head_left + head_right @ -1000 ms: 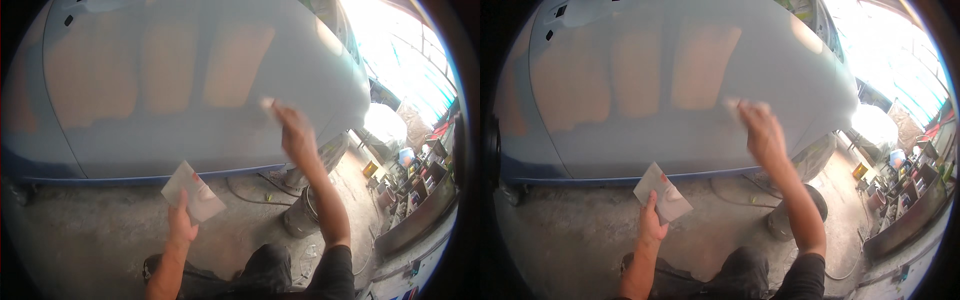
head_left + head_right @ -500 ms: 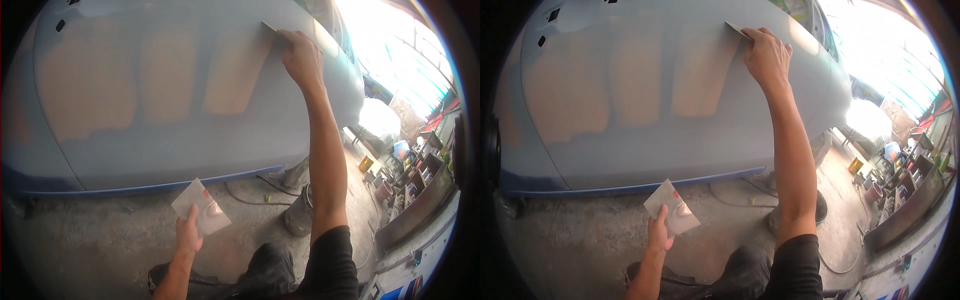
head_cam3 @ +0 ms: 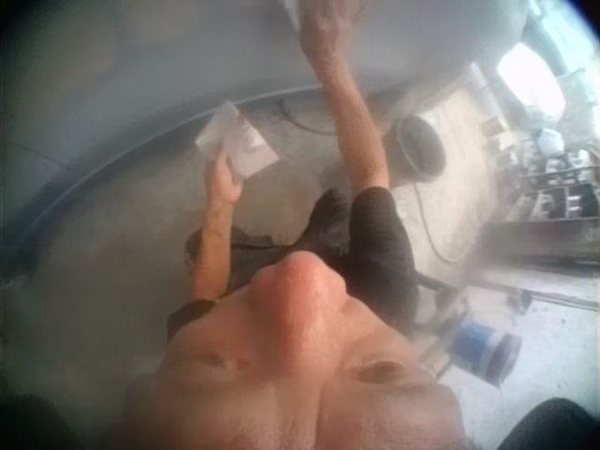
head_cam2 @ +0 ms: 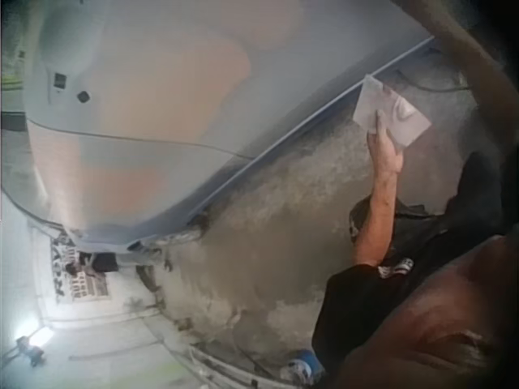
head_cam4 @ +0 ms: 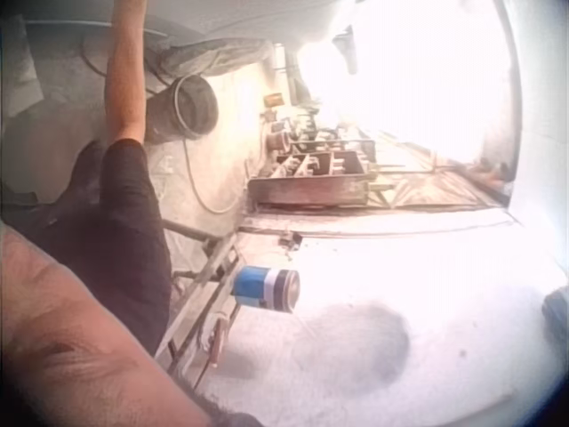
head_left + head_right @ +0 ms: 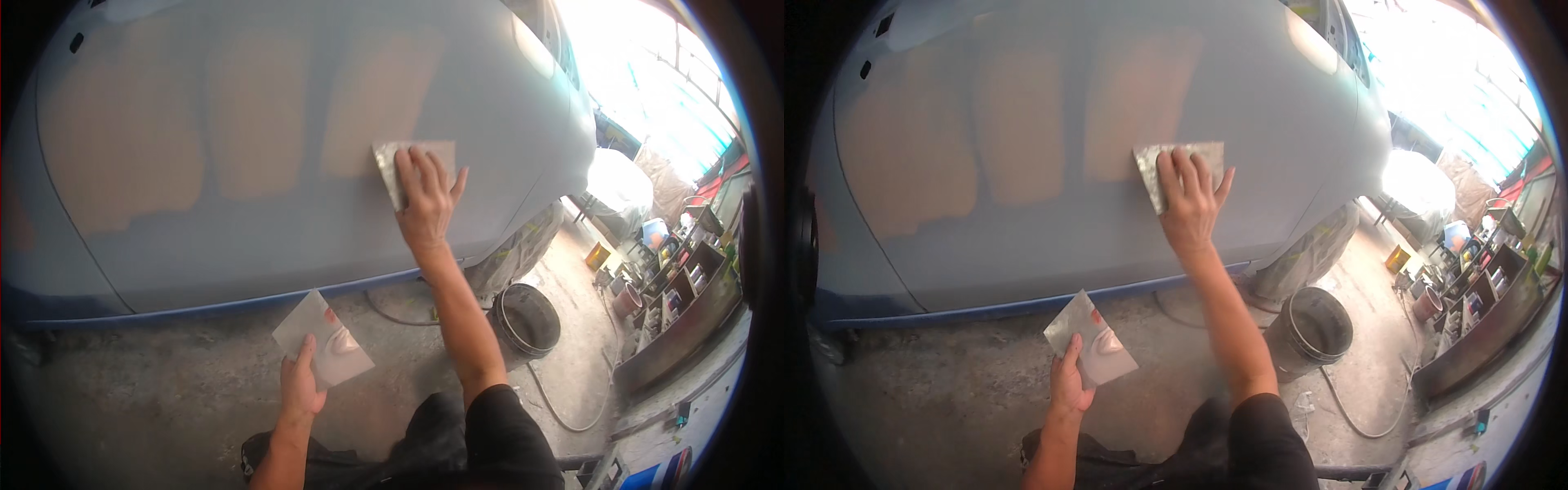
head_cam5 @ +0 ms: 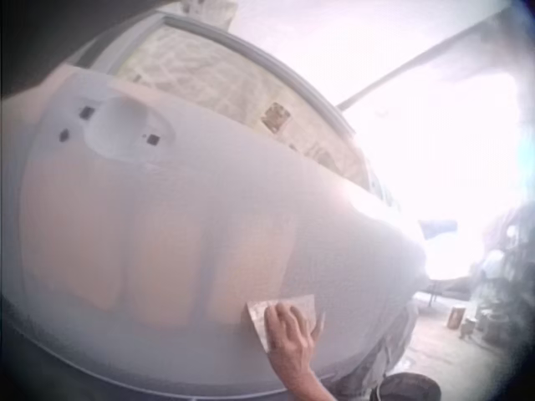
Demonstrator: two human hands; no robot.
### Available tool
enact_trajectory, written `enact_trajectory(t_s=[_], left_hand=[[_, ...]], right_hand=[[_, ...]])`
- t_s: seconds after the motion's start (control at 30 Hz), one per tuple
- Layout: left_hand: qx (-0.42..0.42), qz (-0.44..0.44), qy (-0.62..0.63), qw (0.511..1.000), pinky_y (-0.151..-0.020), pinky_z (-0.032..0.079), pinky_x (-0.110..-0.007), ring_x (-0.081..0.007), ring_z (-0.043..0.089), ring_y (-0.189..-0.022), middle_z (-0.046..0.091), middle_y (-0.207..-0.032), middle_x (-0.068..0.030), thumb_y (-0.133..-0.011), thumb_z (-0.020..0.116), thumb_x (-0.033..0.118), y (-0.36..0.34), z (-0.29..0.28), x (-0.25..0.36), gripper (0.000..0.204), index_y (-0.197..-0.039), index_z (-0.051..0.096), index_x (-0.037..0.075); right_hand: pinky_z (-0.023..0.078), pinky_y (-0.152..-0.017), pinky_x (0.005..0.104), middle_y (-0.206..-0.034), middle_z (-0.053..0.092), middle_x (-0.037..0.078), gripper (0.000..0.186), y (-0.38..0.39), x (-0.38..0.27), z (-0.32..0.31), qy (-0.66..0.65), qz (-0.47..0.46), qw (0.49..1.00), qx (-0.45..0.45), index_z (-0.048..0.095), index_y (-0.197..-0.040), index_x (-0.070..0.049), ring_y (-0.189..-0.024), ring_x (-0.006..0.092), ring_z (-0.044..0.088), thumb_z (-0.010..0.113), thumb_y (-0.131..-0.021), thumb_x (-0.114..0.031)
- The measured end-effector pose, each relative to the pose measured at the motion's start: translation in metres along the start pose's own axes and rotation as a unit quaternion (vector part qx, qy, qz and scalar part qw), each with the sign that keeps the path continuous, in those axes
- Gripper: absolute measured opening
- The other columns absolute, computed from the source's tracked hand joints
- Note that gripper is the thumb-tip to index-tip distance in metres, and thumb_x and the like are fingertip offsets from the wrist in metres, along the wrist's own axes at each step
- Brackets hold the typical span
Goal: The person applies putty to a car door using spreaders, wipes the surface with a cloth, and smooths the area by hand.
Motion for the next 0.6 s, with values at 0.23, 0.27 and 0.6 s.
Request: enact_trajectory(t_s=[0.23,0.27,0.6], left_hand=[[-0.008,0.013,0.074,0.997,-0.107,0.043,-0.042,-0.0252,0.054,-0.125,0.056,-0.136,-0.0091,-0.101,0.057,0.03,-0.01,0.001,-0.005,0.05,-0.141,0.046,0.003],[-0.029,0.035,0.093,0.995,-0.107,0.043,-0.042,-0.0246,0.054,-0.126,0.055,-0.137,-0.0087,-0.101,0.056,0.032,-0.01,0.005,0.0,0.05,-0.141,0.046,0.005],[0.071,0.14,-0.065,0.986,-0.103,0.043,-0.038,-0.0249,0.055,-0.124,0.058,-0.133,-0.0138,-0.103,0.055,0.032,-0.002,-0.016,-0.016,0.052,-0.14,0.047,-0.004]], right_hand=[[0.025,-0.112,0.067,-0.127,0.061,0.002,0.048,0.035,-0.004,-0.014,-0.045,-0.029,0.989,-0.14,0.062,-0.131,-0.017,-0.116,0.027,0.06,0.063,-0.084,-0.004],[0.025,-0.112,0.067,-0.127,0.061,0.002,0.048,0.035,-0.003,-0.03,-0.055,-0.03,0.986,-0.151,0.062,-0.131,-0.017,-0.116,0.027,0.06,0.063,-0.084,-0.004],[0.041,-0.102,0.0552,-0.13,0.057,0.014,0.055,0.109,-0.069,-0.135,-0.244,-0.195,0.878,-0.363,0.059,-0.133,-0.009,-0.119,0.0333,0.056,0.063,-0.078,-0.013]])
Point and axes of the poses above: each hand's wrist, its own y-axis away from the middle knuckle, its own z-axis out of the palm, x = y × z, the point moved 7 cm from there along -y, towards the middle knuckle
